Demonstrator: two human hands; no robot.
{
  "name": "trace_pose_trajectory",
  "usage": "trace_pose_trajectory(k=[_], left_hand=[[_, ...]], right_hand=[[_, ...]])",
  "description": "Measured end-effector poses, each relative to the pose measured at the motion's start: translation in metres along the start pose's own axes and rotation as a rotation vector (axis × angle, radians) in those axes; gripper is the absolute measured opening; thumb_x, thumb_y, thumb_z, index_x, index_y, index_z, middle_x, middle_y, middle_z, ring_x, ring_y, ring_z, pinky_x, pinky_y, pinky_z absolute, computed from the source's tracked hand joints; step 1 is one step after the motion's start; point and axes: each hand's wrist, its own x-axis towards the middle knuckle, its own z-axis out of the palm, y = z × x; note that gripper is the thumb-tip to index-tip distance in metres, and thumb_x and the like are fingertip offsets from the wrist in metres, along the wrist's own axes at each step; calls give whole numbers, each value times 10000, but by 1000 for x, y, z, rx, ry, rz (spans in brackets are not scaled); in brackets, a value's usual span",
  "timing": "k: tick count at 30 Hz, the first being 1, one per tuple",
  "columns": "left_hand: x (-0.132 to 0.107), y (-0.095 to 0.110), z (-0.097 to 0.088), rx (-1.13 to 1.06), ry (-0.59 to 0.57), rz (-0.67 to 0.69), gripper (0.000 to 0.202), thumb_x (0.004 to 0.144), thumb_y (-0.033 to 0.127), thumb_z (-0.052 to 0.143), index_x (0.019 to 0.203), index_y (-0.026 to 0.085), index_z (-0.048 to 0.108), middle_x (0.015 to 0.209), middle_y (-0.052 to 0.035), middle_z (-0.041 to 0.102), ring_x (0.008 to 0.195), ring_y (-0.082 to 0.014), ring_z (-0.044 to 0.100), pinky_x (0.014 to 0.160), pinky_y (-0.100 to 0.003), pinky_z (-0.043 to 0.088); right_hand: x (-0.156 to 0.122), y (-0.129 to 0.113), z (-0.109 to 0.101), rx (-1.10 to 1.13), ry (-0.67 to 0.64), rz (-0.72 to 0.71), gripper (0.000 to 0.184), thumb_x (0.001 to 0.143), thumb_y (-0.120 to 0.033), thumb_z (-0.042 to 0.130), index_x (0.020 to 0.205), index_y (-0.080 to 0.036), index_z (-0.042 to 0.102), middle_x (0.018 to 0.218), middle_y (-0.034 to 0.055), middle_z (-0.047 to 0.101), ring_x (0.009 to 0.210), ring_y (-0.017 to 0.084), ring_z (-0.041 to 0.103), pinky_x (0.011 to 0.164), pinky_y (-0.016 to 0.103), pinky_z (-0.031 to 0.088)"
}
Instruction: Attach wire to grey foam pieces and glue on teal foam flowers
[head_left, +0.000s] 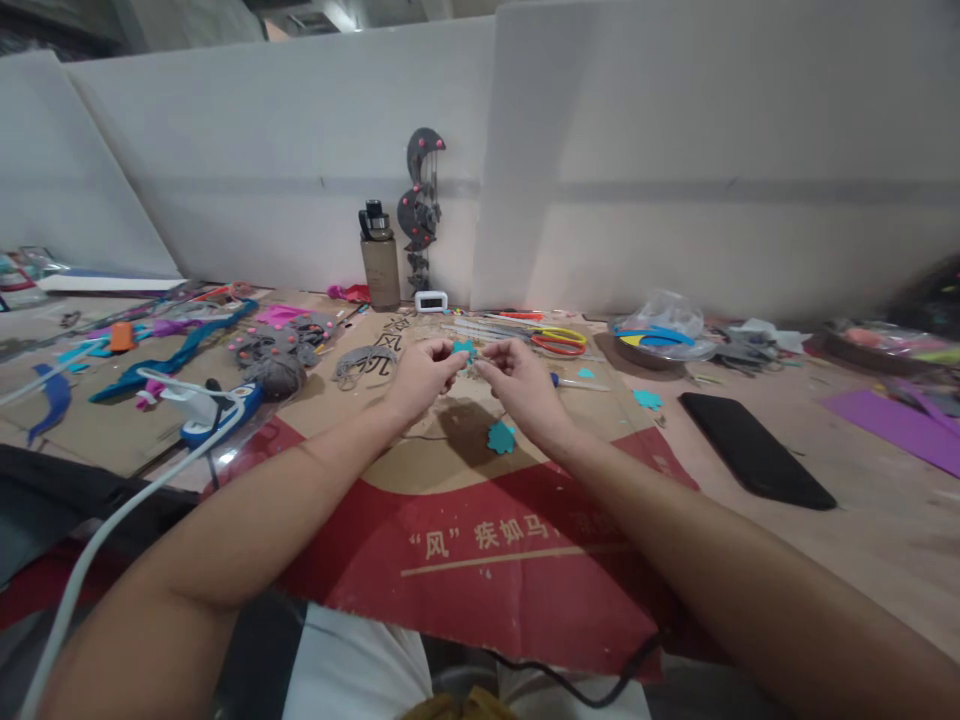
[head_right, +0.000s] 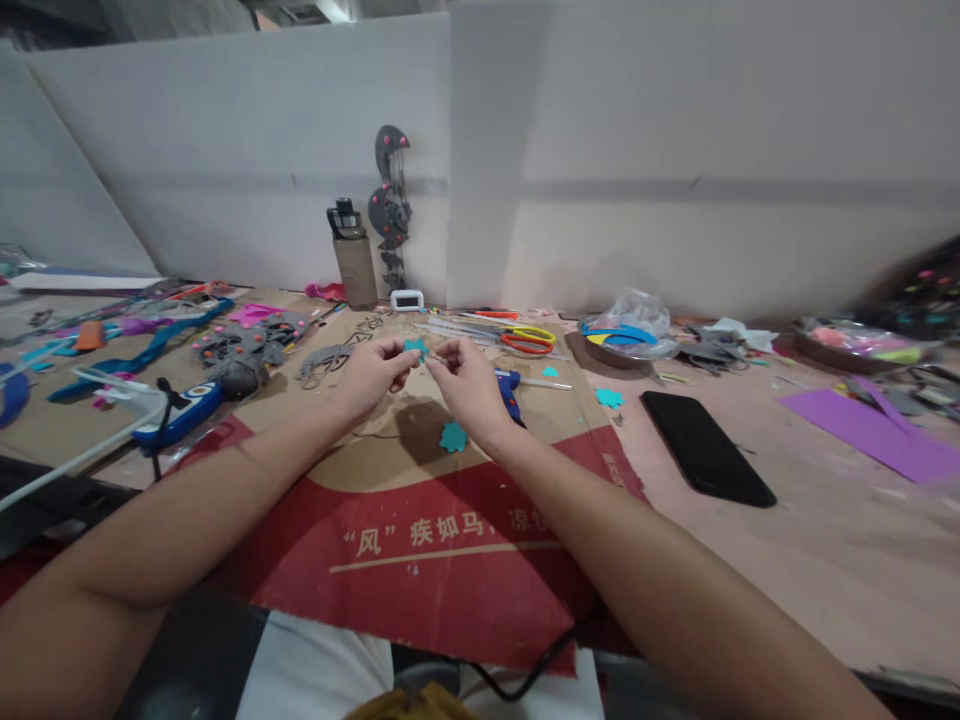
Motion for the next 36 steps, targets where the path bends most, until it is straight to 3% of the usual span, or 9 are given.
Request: trace_pose_trajectory(k=[3,8,13,25,36], left_hand=[[0,-3,3,-67,-40,-48,223,756,334,648,670,163,533,504,51,465,427,-54,398,429,-211,299],[-2,-6,7,-104,-110,-62,231,744,334,671,686,164,526,547,45,493,435,-45,409,430,-202,314],[-3,-5,8,-74,-141,-68,239,740,359,679,715,167,539,565,41,511,429,-48,411,426,-203,313],[-5,-5,8,57,-159,-51,245,740,385,650,699,171,537,546,51,478,431,-54,385,417,-211,289],[-6,-2,8,154,-196,-11,268,747,422,633,725,164,564,553,51,468,461,-65,399,434,-215,300]], right_hand=[[-1,-4,-8,-101,28,-65,148,790,-333,593,775,-185,593,689,-4,557,633,128,473,610,285,399],[-1,-2,-19,-258,73,-143,177,786,-357,629,803,-185,672,679,13,568,630,147,460,614,298,381],[-1,1,-24,-326,115,-170,190,810,-367,621,824,-189,687,714,29,585,668,163,487,644,303,394],[-1,4,-27,-428,76,-313,137,834,-312,622,824,-196,693,769,41,611,691,168,511,648,303,388],[-2,4,-28,-469,110,-335,97,831,-268,638,838,-187,690,775,42,611,689,168,516,647,303,393]])
